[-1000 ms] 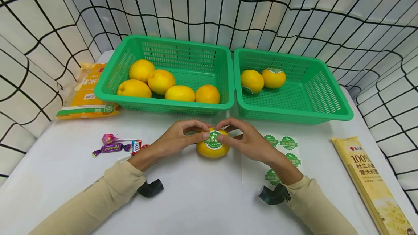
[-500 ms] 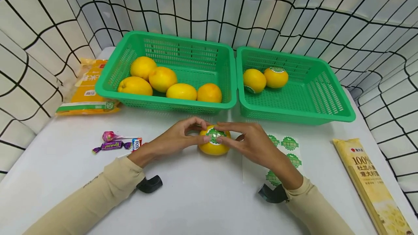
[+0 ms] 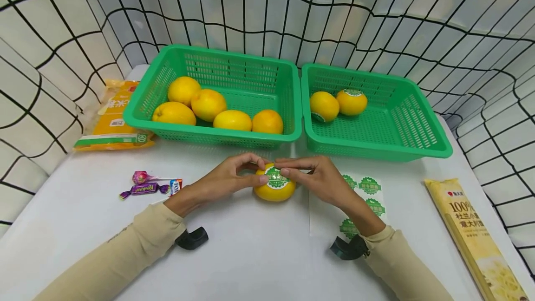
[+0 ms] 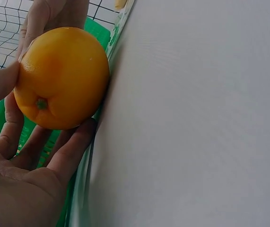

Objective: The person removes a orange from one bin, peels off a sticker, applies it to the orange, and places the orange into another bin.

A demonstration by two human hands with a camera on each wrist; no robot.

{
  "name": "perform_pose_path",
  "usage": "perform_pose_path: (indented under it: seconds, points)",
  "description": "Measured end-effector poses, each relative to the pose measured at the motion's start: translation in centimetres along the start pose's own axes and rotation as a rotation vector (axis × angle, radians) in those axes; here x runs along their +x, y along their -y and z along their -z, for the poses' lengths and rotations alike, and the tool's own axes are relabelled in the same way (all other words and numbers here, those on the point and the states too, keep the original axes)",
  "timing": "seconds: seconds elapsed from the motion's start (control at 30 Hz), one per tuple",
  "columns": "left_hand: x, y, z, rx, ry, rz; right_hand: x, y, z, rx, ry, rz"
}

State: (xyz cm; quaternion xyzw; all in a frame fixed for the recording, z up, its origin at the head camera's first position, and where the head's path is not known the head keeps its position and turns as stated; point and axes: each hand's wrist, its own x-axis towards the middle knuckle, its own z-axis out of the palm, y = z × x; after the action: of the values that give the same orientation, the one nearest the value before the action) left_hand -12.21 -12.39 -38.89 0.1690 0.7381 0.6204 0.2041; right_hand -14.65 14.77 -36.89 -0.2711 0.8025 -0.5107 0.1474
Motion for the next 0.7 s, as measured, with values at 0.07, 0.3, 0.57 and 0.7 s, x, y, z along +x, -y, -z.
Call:
perform_pose_path:
  seconds: [0.07,0.3,0.57,0.7]
  points:
    - [0.1,0.1,0.0,0.006,0.001,-0.001,0.0,-0.1,0.1,0.023,0.013,0.001]
    - [0.1,0.1,0.1,-0.004,0.002,0.014,0.1,-0.3,0.2,0.085,0.05,-0.067]
    - [-0.1,0.3,-0.1,-0.013,-0.009,0.022,-1.2,1.1,-1.1,-0.419,0.049,0.095]
    - [-0.1,-0.2,-0.2,0.022,-0.022,0.008,-1.3,1.8,-2.6,-0.738,-0.065,0.161]
